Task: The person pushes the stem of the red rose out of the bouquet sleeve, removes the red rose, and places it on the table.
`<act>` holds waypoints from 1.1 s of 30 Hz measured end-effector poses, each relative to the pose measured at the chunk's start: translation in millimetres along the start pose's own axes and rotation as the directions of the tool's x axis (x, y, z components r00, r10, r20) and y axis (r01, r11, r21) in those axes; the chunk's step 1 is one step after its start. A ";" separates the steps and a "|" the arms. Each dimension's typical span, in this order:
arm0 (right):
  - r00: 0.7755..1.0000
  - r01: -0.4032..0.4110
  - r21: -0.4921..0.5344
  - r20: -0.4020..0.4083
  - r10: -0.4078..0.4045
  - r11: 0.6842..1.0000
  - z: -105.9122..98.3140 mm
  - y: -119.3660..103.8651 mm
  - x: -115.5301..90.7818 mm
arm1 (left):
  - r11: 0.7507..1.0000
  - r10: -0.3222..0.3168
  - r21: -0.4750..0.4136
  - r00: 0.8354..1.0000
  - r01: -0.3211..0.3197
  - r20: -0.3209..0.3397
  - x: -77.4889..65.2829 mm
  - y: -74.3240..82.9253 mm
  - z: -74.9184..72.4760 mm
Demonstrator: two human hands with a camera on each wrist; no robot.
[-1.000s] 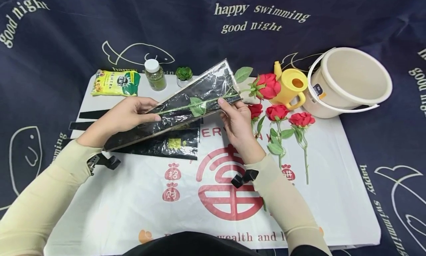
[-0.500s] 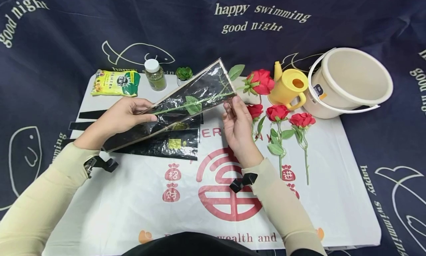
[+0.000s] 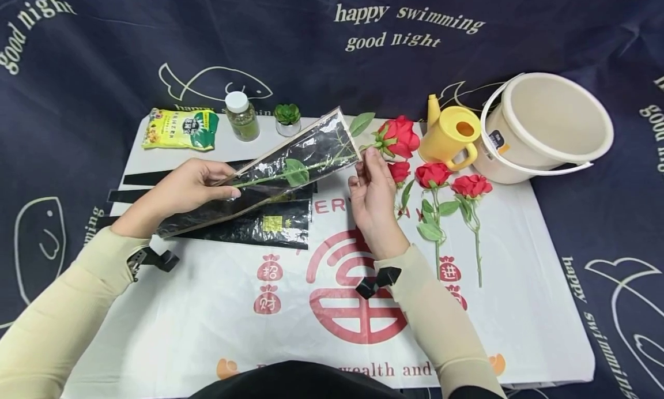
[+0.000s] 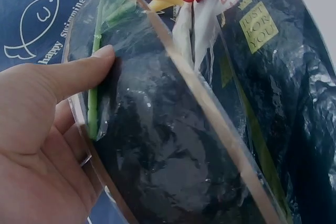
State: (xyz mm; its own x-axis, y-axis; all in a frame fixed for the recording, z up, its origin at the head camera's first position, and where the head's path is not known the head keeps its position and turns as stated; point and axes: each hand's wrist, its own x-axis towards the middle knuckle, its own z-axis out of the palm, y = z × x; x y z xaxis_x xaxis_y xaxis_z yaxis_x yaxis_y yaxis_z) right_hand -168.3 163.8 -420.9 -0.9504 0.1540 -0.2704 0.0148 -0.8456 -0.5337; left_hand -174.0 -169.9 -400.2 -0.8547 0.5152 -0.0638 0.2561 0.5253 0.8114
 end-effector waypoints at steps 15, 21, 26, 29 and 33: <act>1.000 0.025 0.006 -0.014 -0.025 1.000 -6.5 -23.4 10.3 | 0.994 0.093 -0.063 0.993 -0.088 0.076 -14.4 -13.4 -2.9; 0.999 0.042 0.045 0.029 -0.043 0.998 -13.4 -59.0 22.1 | 0.988 0.073 -0.145 0.985 -0.051 0.154 -31.4 -28.4 -6.9; 0.996 0.048 -0.013 0.072 -0.047 0.999 -20.9 -92.8 31.9 | 0.978 0.023 -0.205 0.958 0.038 0.285 -49.2 -47.6 -4.5; 0.994 0.024 -0.029 0.105 -0.020 0.999 -24.5 -107.9 38.5 | 0.972 0.016 -0.224 0.928 0.072 0.372 -58.6 -59.0 -2.5; 0.982 -0.057 -0.047 0.179 0.064 0.997 -28.3 -117.7 47.1 | 0.961 0.030 -0.254 0.873 0.109 0.487 -66.9 -72.3 -0.6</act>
State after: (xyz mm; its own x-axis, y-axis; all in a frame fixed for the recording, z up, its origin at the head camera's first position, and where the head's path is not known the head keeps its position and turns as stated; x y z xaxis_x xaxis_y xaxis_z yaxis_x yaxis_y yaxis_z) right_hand -206.0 285.0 -393.4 -0.9876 0.0055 -0.1567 0.0833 -0.8281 -0.5544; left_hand -135.6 -242.7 -454.2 -0.5186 0.7951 -0.3143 0.0386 0.3890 0.9204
